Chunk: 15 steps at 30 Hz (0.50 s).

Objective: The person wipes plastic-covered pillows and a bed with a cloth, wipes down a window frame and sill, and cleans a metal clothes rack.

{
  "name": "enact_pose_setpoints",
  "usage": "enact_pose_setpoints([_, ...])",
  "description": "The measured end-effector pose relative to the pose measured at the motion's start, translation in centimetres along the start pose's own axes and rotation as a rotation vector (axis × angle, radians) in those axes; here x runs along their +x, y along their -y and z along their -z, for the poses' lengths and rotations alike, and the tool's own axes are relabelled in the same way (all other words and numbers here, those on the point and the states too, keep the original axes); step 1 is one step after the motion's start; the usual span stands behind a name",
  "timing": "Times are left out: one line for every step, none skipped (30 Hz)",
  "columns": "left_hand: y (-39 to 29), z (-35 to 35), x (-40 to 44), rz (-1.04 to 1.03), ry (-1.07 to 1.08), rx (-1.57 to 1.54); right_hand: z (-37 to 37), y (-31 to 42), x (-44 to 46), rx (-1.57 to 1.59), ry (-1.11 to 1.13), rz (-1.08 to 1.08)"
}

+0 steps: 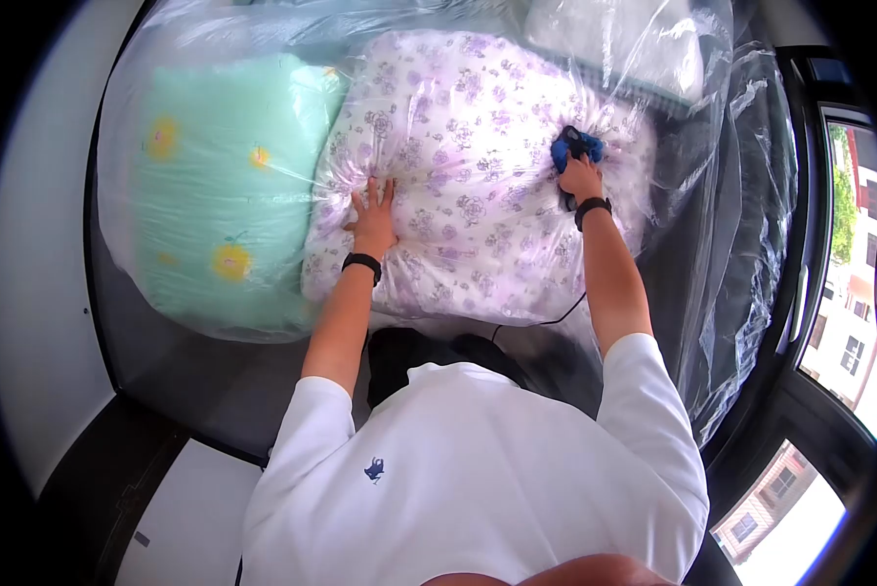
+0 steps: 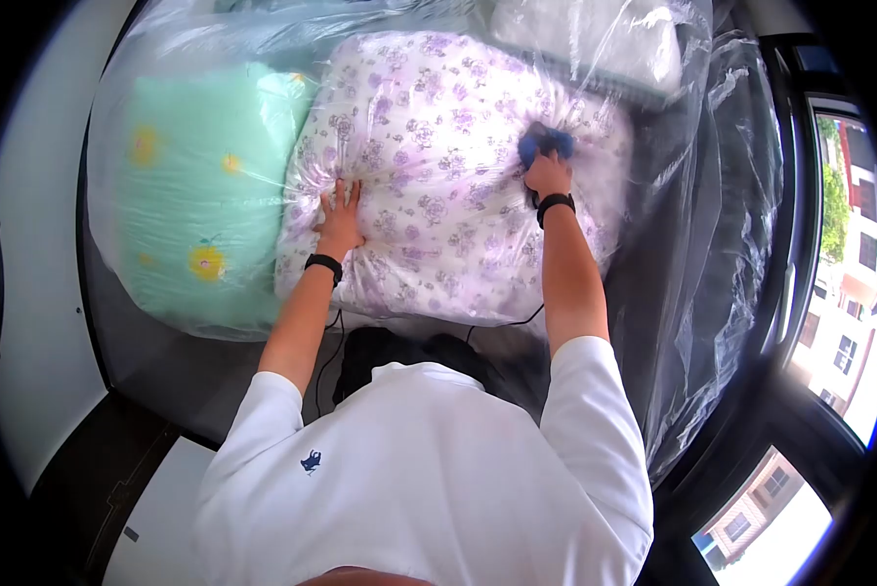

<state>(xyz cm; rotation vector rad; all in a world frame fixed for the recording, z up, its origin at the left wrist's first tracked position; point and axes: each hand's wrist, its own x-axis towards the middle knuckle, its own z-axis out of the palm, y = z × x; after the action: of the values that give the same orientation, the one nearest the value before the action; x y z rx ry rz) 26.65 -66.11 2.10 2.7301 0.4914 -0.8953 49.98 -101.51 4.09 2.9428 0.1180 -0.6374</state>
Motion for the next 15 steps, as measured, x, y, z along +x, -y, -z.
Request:
enact_pose_setpoints([-0.2,0.1,-0.5,0.002,0.011,-0.012,0.2,0.9,-0.5,0.011,-0.026,-0.006])
enact_pose_setpoints([-0.5,0.2,-0.8,0.013,-0.009,-0.030,0.9,1.6,-0.3,0.008,0.024,-0.048])
enact_pose_setpoints([-0.5,0.5,-0.8,0.026,-0.042,-0.042,2.5,3.2,-1.3,0.003,0.021,-0.043])
enact_pose_setpoints([-0.7,-0.3,-0.7,0.055,-0.044,-0.052,3.8,5.2,-2.8,-0.040,-0.053,-0.034])
enact_pose_setpoints([-0.8,-0.4,-1.0,0.059,-0.039,-0.047,4.1,7.1,-4.3,-0.083,-0.127,-0.024])
enact_pose_setpoints([-1.1,-0.3,-1.2,0.089,-0.068,-0.072,3.7,8.6,-6.2,0.016,-0.270,0.088])
enact_pose_setpoints([-1.6,-0.3,-1.1,0.110,-0.095,-0.100,3.4,9.5,-7.9,0.110,-0.415,0.194])
enact_pose_setpoints([-1.8,-0.1,-1.3,0.098,-0.096,-0.100,1.9,9.9,-8.6,0.197,-0.502,0.305])
enact_pose_setpoints([-1.8,0.2,-1.5,0.095,-0.103,-0.127,2.1,9.5,-10.0,0.182,-0.507,0.389])
enact_pose_setpoints([-1.6,0.2,-1.7,0.093,-0.103,-0.150,2.2,8.1,-10.9,0.183,-0.505,0.421])
enact_pose_setpoints([-1.5,0.4,-1.7,0.083,-0.101,-0.149,2.7,6.5,-11.4,0.186,-0.506,0.454])
enact_pose_setpoints([-1.3,0.6,-1.8,0.064,-0.095,-0.163,2.1,3.7,-11.0,0.154,-0.490,0.368])
enact_pose_setpoints([-1.1,0.6,-1.9,0.047,-0.087,-0.176,1.0,0.3,-10.4,0.125,-0.471,0.284])
enact_pose_setpoints([-0.9,0.4,-1.6,0.042,-0.093,-0.159,0.2,-2.8,-10.2,0.097,-0.464,0.181])
enact_pose_setpoints([-0.8,0.2,-1.3,0.038,-0.090,-0.155,-0.3,-5.6,-10.3,0.069,-0.457,0.077])
